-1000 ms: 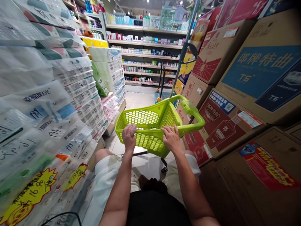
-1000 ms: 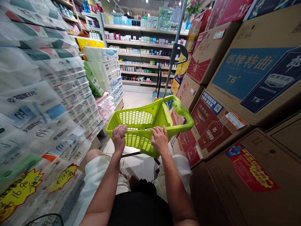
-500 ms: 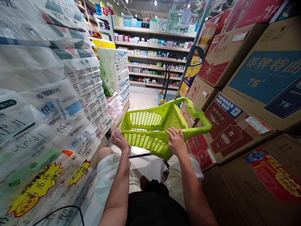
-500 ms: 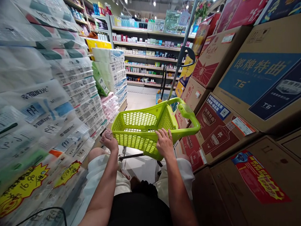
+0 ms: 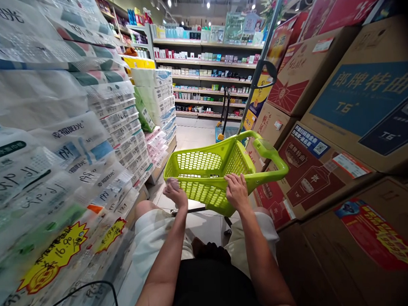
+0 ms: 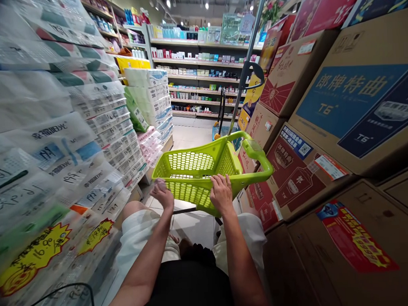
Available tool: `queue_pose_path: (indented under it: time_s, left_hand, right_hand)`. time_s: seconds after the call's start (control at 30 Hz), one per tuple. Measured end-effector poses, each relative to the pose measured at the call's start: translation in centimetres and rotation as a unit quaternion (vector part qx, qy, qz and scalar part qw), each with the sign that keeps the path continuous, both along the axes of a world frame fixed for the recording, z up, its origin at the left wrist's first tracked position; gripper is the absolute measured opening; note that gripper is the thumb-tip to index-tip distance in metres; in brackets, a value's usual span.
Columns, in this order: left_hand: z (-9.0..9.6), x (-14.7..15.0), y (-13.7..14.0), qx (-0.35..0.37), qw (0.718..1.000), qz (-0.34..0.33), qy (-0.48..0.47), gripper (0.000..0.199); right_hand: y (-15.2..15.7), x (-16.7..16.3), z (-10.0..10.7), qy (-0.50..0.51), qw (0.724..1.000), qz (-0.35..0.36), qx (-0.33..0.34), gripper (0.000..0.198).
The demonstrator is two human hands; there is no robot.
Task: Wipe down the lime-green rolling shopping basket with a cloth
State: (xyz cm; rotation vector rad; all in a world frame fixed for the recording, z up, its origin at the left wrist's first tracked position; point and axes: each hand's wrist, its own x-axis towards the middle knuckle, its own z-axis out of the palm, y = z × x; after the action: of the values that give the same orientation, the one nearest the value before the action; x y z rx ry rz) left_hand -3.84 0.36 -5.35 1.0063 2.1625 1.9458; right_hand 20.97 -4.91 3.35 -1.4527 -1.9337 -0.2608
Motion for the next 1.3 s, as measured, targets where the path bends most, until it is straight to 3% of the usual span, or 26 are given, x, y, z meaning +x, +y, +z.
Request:
queue_pose_path:
  time_s: [0.13, 0.27, 0.33, 0.4, 0.47, 0.63, 0.77, 0.9, 0.97, 1.1, 1.2, 1.3]
  left_hand:
    - [-0.5, 1.1, -0.3, 0.021, 0.997, -0.043, 0.055, 0.053]
    - [-0.1, -0.4, 0.1, -0.001, 1.0, -0.01, 0.028, 0.053]
    - [0.1, 0.0, 0.1, -0.012, 0.998, -0.05, 0.027, 0.055]
    - [0.1, 1.3, -0.2, -0.012, 0.992, -0.115, 0.045, 0.058]
    - [0.1, 2.5, -0.3, -0.01, 0.987, -0.151, 0.061, 0.059]
    - [0.5, 3.3, -0.4, -0.015, 0.995, -0.086, 0.046, 0.057]
    - [0.8, 4.4, -1.0, 0.003, 0.979, -0.181, 0.092, 0.058]
    - [1.5, 4.5, -1.2, -0.017, 0.989, -0.13, 0.069, 0.05]
    - [1.8, 4.7, -1.4, -0.012, 0.987, -0.143, 0.072, 0.048]
    - [2.4, 6.8, -3.2, 0.031, 0.957, -0.26, 0.128, 0.05]
    - [3.3, 9.0, -4.9, 0.061, 0.934, -0.305, 0.177, 0.047]
    - [4.4, 10.8, -6.3, 0.084, 0.891, -0.374, 0.245, 0.044]
  right_hand:
    - [-0.5, 1.2, 0.5, -0.007, 1.0, 0.002, 0.008, 0.043]
    - [-0.6, 5.3, 1.2, 0.059, 0.989, -0.109, 0.083, 0.039]
    - [-0.3, 7.0, 1.6, 0.085, 0.981, -0.141, 0.106, 0.037]
    - [0.2, 7.8, 2.2, 0.082, 0.983, -0.129, 0.1, 0.032]
    - [0.5, 7.7, 2.8, 0.069, 0.987, -0.117, 0.09, 0.03]
    - [-0.5, 5.6, 3.9, 0.041, 0.99, -0.098, 0.093, 0.032]
    - [-2.0, 4.2, 4.3, 0.032, 0.992, -0.09, 0.088, 0.03]
    - [-3.0, 3.9, 4.9, 0.015, 0.991, -0.09, 0.094, 0.029]
    - [-3.4, 3.8, 5.2, 0.016, 0.99, -0.098, 0.101, 0.03]
    - [-4.1, 3.2, 5.7, 0.011, 0.991, -0.093, 0.091, 0.034]
    - [-4.2, 3.0, 5.8, 0.012, 0.993, -0.079, 0.086, 0.036]
    - [-4.2, 3.2, 5.8, 0.01, 0.993, -0.079, 0.084, 0.036]
